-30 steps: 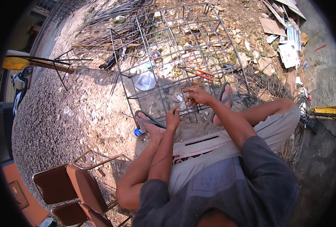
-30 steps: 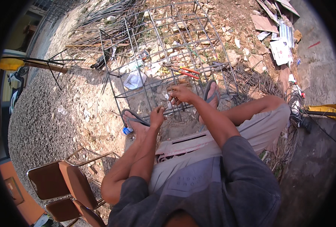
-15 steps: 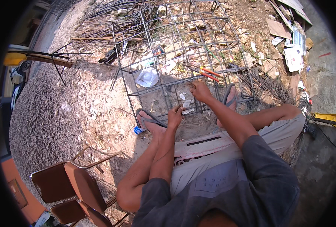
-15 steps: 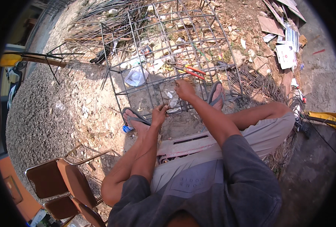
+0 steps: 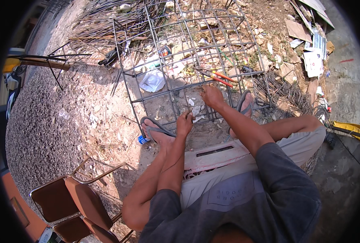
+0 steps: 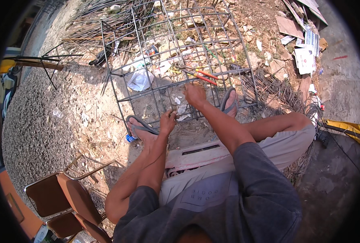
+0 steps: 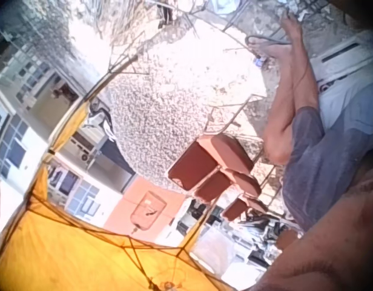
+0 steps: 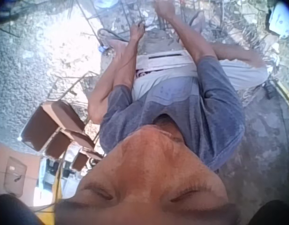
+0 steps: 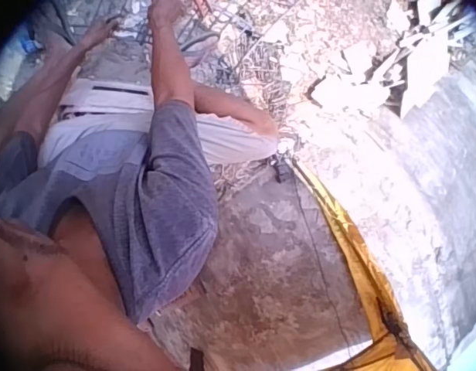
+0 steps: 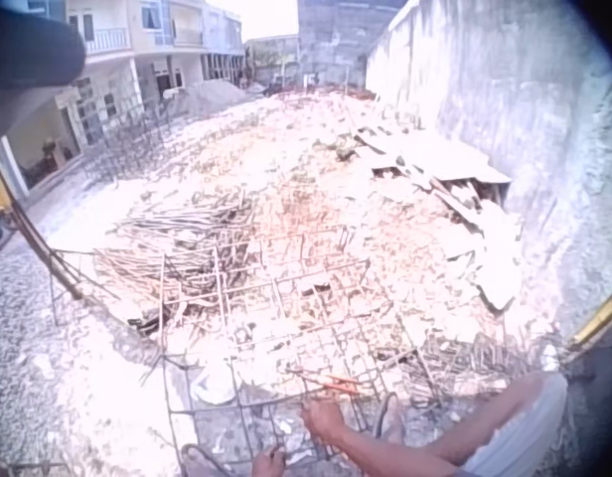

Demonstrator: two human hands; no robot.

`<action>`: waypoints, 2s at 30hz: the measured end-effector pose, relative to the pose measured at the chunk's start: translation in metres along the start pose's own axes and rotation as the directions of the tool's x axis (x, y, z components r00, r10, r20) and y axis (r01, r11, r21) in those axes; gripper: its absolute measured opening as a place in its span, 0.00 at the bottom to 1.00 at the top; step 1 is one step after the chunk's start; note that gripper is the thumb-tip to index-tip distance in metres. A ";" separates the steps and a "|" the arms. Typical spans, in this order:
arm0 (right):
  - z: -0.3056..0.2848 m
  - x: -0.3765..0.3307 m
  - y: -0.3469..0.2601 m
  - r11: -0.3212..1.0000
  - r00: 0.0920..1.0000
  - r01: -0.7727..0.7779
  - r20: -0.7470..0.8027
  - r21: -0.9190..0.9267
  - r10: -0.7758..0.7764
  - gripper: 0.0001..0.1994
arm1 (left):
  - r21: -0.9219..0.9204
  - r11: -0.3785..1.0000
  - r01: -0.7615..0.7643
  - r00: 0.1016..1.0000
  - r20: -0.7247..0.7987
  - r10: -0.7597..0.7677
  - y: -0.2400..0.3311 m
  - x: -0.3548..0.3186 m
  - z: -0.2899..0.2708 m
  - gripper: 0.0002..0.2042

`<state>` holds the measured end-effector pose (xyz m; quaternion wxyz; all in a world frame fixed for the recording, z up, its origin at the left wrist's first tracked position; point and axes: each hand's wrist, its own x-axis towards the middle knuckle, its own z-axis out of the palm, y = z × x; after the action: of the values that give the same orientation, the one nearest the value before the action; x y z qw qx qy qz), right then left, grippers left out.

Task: The person sits on the ground and uses pliers to twist wire ties around the intersections of a rectangular metal grid. The person repeatedly picks up wire ties, wraps them around the grid joints, and twists them to secure the structure.

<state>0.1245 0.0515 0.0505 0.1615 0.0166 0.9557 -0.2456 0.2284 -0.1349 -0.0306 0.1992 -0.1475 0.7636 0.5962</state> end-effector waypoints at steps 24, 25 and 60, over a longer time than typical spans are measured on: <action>0.015 -0.005 -0.001 1.000 0.993 0.012 -0.117 -0.025 -0.015 0.15 | 0.026 0.999 -0.036 0.997 -0.061 0.038 -0.002 -0.004 -0.002 0.16; 0.015 -0.005 0.001 1.000 0.992 0.009 -0.126 -0.021 -0.011 0.15 | 0.040 0.999 -0.017 0.999 -0.048 0.018 0.001 -0.004 -0.003 0.16; 0.017 -0.011 0.000 0.999 0.997 0.015 -0.070 -0.029 -0.017 0.14 | 0.163 0.987 -0.004 0.998 -0.060 0.014 0.011 -0.008 -0.006 0.16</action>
<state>0.1400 0.0442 0.0397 0.1262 0.0151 0.9643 -0.2324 0.2290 -0.1380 -0.0160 0.1845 -0.1453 0.8161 0.5280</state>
